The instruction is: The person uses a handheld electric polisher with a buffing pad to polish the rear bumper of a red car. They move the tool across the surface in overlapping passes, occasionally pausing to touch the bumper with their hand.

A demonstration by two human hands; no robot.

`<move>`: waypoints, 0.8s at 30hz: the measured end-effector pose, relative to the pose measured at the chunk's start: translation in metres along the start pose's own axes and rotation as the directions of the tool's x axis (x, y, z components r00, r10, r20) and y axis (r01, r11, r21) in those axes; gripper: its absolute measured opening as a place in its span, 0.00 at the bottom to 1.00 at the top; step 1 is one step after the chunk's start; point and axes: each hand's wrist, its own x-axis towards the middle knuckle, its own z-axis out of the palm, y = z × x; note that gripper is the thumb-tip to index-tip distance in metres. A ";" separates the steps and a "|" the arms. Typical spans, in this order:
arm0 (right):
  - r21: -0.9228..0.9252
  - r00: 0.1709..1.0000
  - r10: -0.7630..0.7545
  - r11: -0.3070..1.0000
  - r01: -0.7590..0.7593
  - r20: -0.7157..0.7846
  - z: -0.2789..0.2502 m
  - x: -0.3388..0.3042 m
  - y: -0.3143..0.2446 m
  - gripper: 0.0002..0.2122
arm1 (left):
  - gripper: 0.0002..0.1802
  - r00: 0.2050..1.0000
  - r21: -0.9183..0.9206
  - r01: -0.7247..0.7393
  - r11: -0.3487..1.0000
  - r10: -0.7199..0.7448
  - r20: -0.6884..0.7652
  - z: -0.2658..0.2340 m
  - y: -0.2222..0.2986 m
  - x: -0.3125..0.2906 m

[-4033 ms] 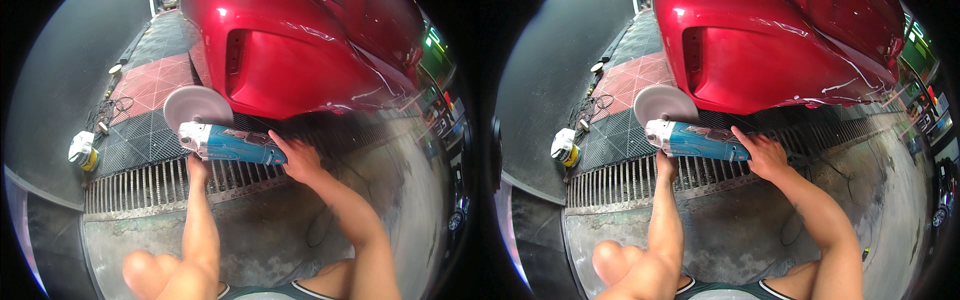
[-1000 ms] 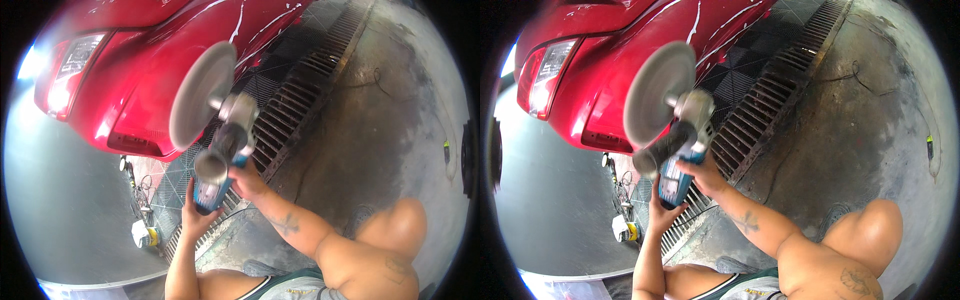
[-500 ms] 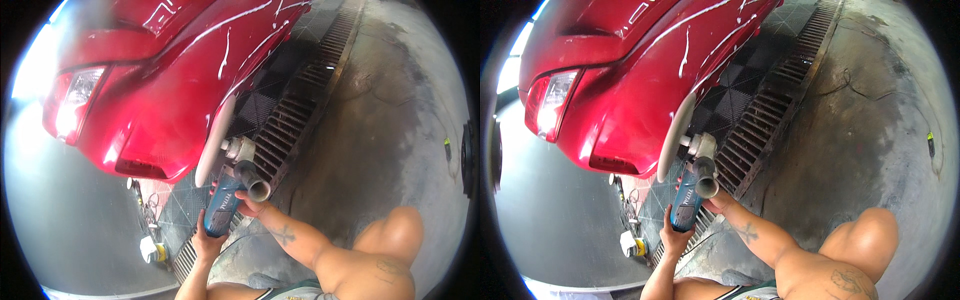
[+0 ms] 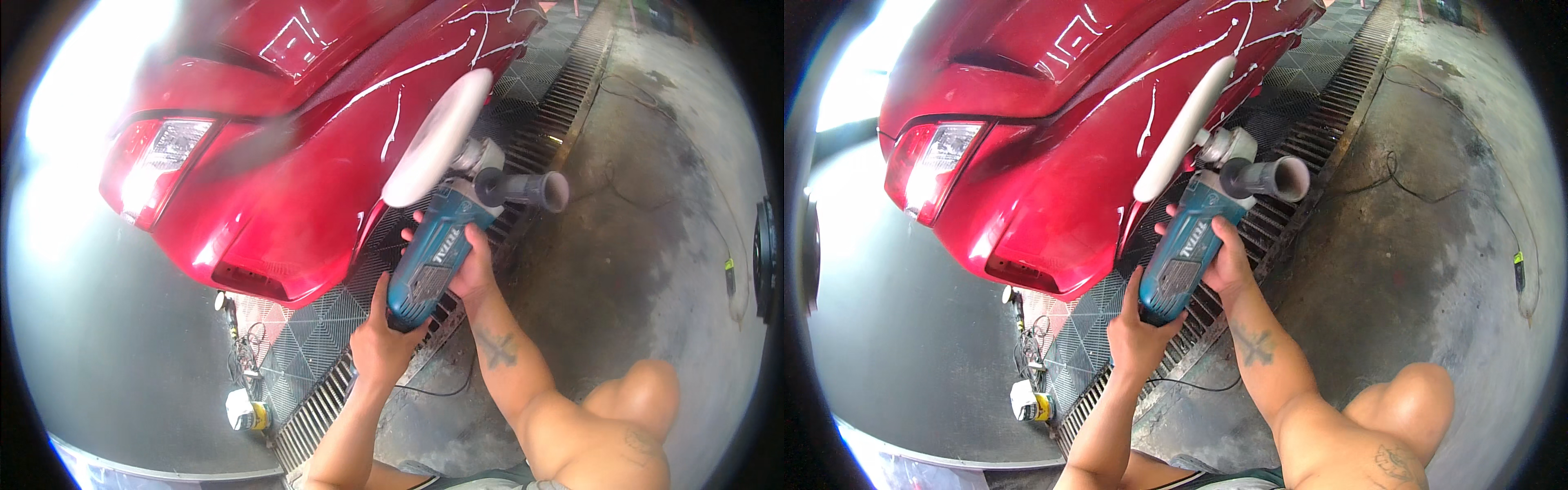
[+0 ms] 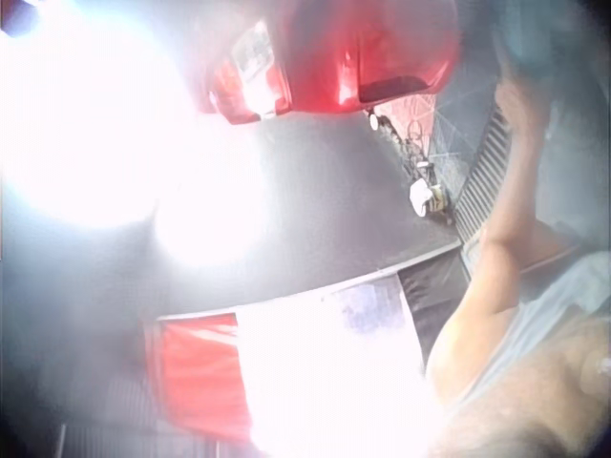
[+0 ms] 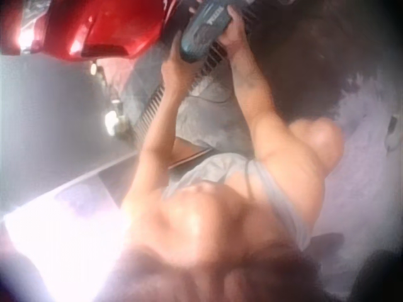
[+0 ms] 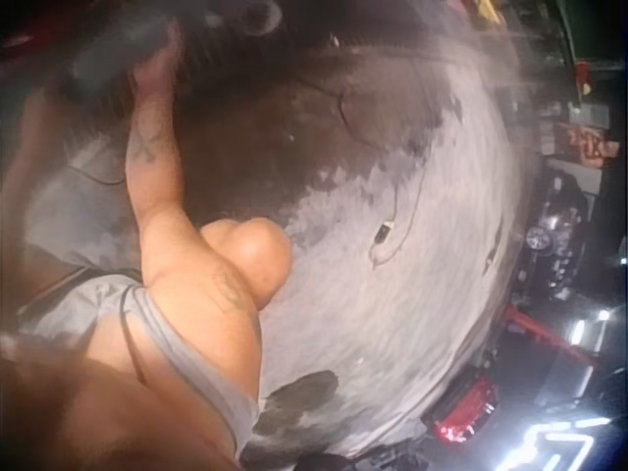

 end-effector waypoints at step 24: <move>0.207 0.945 0.302 0.924 -0.322 0.123 -0.010 -0.080 0.117 0.45 | 0.63 0.994 0.098 0.034 0.995 -0.023 -0.111 -0.008 -0.126 -0.103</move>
